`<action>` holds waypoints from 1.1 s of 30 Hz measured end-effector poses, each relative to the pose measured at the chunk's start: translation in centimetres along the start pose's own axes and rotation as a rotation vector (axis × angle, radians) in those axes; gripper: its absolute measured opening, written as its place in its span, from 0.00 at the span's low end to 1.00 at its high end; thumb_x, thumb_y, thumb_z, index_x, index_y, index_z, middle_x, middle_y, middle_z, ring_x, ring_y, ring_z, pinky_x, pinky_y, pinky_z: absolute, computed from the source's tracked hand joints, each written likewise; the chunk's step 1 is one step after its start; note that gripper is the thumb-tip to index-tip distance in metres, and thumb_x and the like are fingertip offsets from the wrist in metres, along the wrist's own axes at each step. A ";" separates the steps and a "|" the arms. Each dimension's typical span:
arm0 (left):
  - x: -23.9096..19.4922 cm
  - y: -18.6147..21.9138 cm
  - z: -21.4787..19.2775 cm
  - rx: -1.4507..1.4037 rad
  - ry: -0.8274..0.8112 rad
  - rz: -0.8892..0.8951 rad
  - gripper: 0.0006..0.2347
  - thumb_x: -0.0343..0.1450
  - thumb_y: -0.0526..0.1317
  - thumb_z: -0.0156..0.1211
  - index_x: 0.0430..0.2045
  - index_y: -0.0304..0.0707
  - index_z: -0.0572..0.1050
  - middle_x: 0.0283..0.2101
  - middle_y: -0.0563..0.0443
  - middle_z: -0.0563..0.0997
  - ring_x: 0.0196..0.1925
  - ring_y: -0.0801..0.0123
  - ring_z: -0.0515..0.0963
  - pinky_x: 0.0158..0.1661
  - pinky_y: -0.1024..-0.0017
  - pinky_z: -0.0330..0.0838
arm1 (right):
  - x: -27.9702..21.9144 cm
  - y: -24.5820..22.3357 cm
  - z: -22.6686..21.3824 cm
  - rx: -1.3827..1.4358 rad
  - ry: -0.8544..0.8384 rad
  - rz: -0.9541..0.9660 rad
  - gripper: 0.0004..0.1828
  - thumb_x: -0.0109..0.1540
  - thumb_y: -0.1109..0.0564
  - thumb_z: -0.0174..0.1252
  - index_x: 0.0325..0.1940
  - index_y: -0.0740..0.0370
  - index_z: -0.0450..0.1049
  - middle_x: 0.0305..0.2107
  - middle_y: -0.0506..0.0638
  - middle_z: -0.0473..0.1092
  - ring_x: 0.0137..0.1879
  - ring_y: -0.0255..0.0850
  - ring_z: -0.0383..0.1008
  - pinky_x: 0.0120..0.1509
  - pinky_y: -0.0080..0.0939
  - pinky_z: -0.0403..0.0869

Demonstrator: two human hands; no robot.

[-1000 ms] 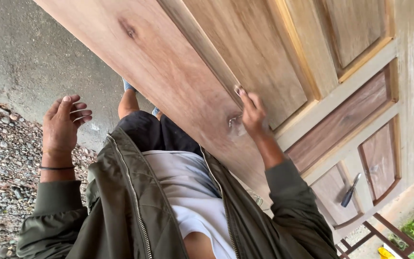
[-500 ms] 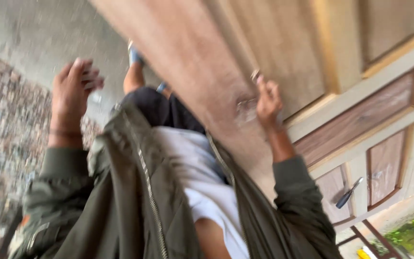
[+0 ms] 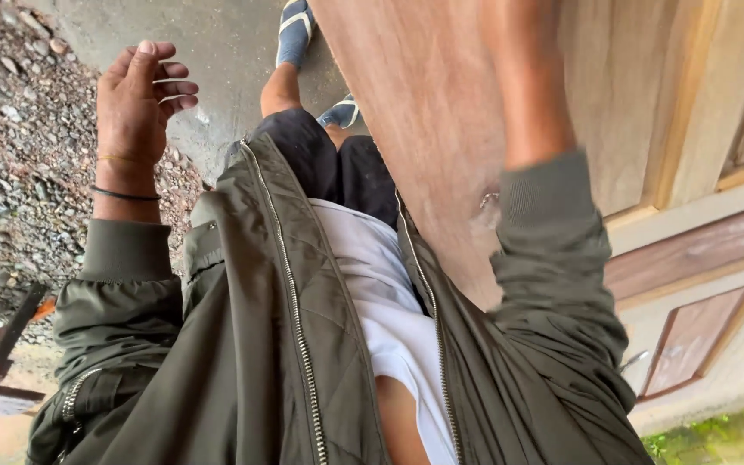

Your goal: The person sands a large wooden door panel using a sanding block. They move the block back and forth across the surface, focusing on the edges and grooves of the panel.

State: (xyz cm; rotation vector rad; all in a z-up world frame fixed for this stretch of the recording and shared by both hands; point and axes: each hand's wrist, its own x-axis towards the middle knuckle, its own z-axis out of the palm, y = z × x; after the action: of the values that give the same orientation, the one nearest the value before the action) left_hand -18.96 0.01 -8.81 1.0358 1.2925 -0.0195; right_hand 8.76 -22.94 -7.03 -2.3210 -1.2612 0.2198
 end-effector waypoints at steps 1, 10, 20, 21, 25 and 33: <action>0.3 0.1 0.1 -0.011 -0.015 0.000 0.11 0.66 0.48 0.42 0.32 0.42 0.68 0.27 0.57 0.71 0.26 0.79 0.73 0.28 0.86 0.70 | -0.2 -0.6 -0.8 0.031 -0.021 0.015 0.18 0.53 0.73 0.33 0.45 0.73 0.61 0.34 0.66 0.61 0.41 0.56 0.62 0.46 0.44 0.61; 1.2 3.1 -1.1 -0.005 -0.032 0.033 0.14 0.67 0.49 0.41 0.35 0.40 0.67 0.29 0.56 0.70 0.29 0.77 0.72 0.31 0.83 0.69 | -10.2 1.7 -0.8 -0.039 0.187 0.009 0.15 0.59 0.72 0.38 0.48 0.71 0.64 0.31 0.59 0.59 0.35 0.49 0.65 0.39 0.41 0.66; 3.7 4.0 -3.4 -0.060 -0.030 0.015 0.12 0.69 0.45 0.40 0.34 0.38 0.67 0.30 0.53 0.71 0.29 0.75 0.73 0.31 0.81 0.70 | 10.5 2.4 6.9 -0.192 0.176 0.055 0.10 0.48 0.67 0.42 0.15 0.59 0.50 0.09 0.51 0.54 0.14 0.45 0.53 0.19 0.46 0.51; 3.7 4.3 -3.4 -0.047 -0.040 0.010 0.12 0.69 0.45 0.40 0.34 0.38 0.67 0.30 0.53 0.71 0.29 0.75 0.73 0.31 0.81 0.70 | 9.1 1.2 5.3 -0.195 0.178 0.072 0.10 0.48 0.67 0.42 0.15 0.59 0.50 0.09 0.51 0.54 0.14 0.45 0.53 0.19 0.46 0.51; 4.6 6.7 -3.2 -0.060 -0.026 0.012 0.11 0.68 0.46 0.42 0.33 0.39 0.68 0.29 0.53 0.72 0.29 0.75 0.74 0.30 0.82 0.71 | 1.4 -0.5 0.7 0.069 0.088 0.073 0.21 0.56 0.72 0.34 0.52 0.65 0.59 0.38 0.60 0.58 0.41 0.52 0.65 0.44 0.40 0.64; 4.8 10.0 -3.7 -0.098 -0.010 0.013 0.10 0.68 0.43 0.43 0.29 0.38 0.69 0.26 0.53 0.71 0.27 0.73 0.74 0.29 0.82 0.70 | 1.7 0.9 3.7 -0.031 0.131 0.098 0.23 0.56 0.75 0.35 0.54 0.65 0.60 0.42 0.59 0.60 0.43 0.53 0.66 0.46 0.40 0.64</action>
State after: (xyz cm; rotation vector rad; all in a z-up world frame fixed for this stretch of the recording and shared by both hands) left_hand -14.79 10.59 -6.16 0.9591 1.2657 0.0476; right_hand 9.07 -20.66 -10.50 -2.3839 -1.0966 0.0802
